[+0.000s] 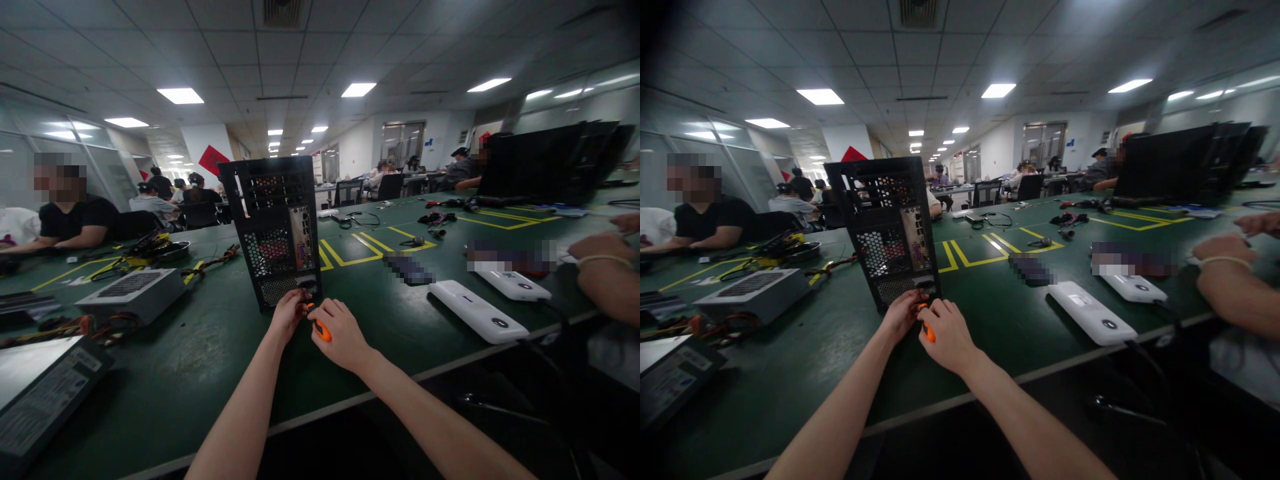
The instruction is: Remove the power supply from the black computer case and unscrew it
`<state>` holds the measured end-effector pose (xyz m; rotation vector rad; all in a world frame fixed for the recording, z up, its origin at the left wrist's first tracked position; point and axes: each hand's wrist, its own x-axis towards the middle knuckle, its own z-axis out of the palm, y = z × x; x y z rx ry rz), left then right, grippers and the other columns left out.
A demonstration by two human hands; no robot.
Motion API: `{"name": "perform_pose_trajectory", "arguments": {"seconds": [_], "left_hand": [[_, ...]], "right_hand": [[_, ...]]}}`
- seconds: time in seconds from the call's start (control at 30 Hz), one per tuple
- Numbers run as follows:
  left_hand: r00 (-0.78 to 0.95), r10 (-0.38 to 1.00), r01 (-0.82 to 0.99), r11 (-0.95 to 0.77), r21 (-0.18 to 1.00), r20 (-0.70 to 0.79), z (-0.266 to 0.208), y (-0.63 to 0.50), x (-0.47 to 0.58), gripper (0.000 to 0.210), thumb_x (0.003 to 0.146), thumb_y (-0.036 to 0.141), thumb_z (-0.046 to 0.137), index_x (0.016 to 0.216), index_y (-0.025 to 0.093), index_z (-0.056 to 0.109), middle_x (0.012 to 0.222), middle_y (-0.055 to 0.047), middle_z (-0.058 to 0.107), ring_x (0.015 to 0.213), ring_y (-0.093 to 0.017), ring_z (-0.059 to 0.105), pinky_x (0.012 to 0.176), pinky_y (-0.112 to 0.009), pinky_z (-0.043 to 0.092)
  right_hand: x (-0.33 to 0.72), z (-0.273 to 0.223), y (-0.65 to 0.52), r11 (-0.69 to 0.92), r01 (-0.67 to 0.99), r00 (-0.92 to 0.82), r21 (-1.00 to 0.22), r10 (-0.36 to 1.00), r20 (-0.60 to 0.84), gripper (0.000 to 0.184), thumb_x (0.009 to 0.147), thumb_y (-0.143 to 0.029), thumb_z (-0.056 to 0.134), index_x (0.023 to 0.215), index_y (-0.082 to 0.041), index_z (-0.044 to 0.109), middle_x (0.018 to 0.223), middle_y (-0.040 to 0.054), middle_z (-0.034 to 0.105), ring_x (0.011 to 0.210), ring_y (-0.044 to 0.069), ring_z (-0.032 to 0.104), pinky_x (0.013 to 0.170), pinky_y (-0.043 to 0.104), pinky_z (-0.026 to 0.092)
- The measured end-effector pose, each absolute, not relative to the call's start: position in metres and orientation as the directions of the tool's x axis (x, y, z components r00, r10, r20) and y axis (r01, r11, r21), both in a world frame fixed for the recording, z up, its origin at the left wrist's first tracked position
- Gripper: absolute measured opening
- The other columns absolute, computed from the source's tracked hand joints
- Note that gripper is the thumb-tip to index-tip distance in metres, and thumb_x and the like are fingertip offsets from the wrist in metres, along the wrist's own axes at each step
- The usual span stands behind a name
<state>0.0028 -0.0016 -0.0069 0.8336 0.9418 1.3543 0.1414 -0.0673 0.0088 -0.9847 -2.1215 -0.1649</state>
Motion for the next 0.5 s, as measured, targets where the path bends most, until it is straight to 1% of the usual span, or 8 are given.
{"name": "perform_pose_trajectory", "arguments": {"seconds": [0.07,0.17,0.27,0.33,0.4,0.43,0.5], "left_hand": [[-0.011,0.998,-0.421,0.055,0.906,-0.065,-0.007,-0.002,0.002,0.014,0.075,0.011,0.051,0.087,0.012,0.057,0.078,-0.006,0.064,0.046,-0.005,0.052,0.044,-0.016,0.04],[0.03,0.997,-0.426,0.078,0.901,-0.072,-0.008,-0.002,0.002,0.012,0.076,0.015,0.053,0.083,0.01,0.059,0.077,-0.008,0.063,0.048,-0.004,0.051,0.043,-0.015,0.039],[0.104,0.99,-0.468,0.129,0.874,-0.091,-0.007,-0.001,0.001,0.015,0.076,0.019,0.055,0.081,0.006,0.061,0.07,-0.006,0.06,0.046,-0.003,0.047,0.039,-0.012,0.035],[0.135,0.986,-0.501,0.156,0.851,-0.101,-0.006,-0.001,0.0,0.014,0.076,0.018,0.056,0.079,0.005,0.061,0.063,-0.003,0.056,0.043,-0.001,0.042,0.036,-0.01,0.031],[0.142,0.984,-0.514,0.167,0.841,-0.108,-0.005,0.0,-0.001,0.012,0.076,0.016,0.055,0.076,0.005,0.06,0.058,-0.001,0.052,0.041,0.0,0.039,0.035,-0.009,0.028],[0.144,0.983,-0.518,0.172,0.838,-0.113,-0.005,0.001,-0.002,0.011,0.076,0.016,0.056,0.074,0.005,0.06,0.056,0.0,0.051,0.041,0.0,0.038,0.034,-0.009,0.027],[0.149,0.981,-0.522,0.185,0.833,-0.125,-0.005,0.002,-0.001,0.011,0.075,0.016,0.057,0.071,0.006,0.058,0.053,0.001,0.048,0.04,0.0,0.038,0.034,-0.008,0.026]], "right_hand": [[0.141,0.008,-0.066,0.694,0.693,-0.391,-0.196,0.59,0.706,0.017,0.072,-0.015,0.052,0.089,-0.02,0.055,0.082,0.0041,0.053,0.079,0.018,0.049,0.073,0.032,0.039],[0.141,0.007,-0.065,0.677,0.697,-0.342,-0.236,0.603,0.72,0.014,0.078,-0.018,0.049,0.091,-0.02,0.054,0.082,0.004,0.055,0.077,0.017,0.051,0.073,0.031,0.04],[0.141,0.008,-0.066,0.666,0.7,-0.323,-0.258,0.617,0.717,0.013,0.08,-0.02,0.047,0.092,-0.02,0.053,0.081,0.0038,0.055,0.077,0.017,0.052,0.073,0.03,0.041],[0.14,0.011,-0.069,0.668,0.705,-0.349,-0.236,0.618,0.704,0.016,0.079,-0.023,0.049,0.094,-0.019,0.052,0.083,0.0046,0.055,0.079,0.018,0.051,0.074,0.032,0.042],[0.14,0.012,-0.073,0.679,0.704,-0.381,-0.209,0.609,0.696,0.023,0.075,-0.023,0.053,0.097,-0.018,0.052,0.088,0.0061,0.053,0.083,0.019,0.051,0.075,0.034,0.042],[0.139,0.013,-0.074,0.687,0.7,-0.393,-0.196,0.599,0.698,0.025,0.074,-0.021,0.053,0.099,-0.018,0.051,0.092,0.0072,0.052,0.084,0.019,0.051,0.075,0.034,0.043],[0.139,0.013,-0.076,0.709,0.685,-0.417,-0.165,0.568,0.709,0.023,0.074,-0.016,0.051,0.098,-0.018,0.052,0.1,0.0089,0.05,0.085,0.019,0.051,0.074,0.033,0.044]]}}
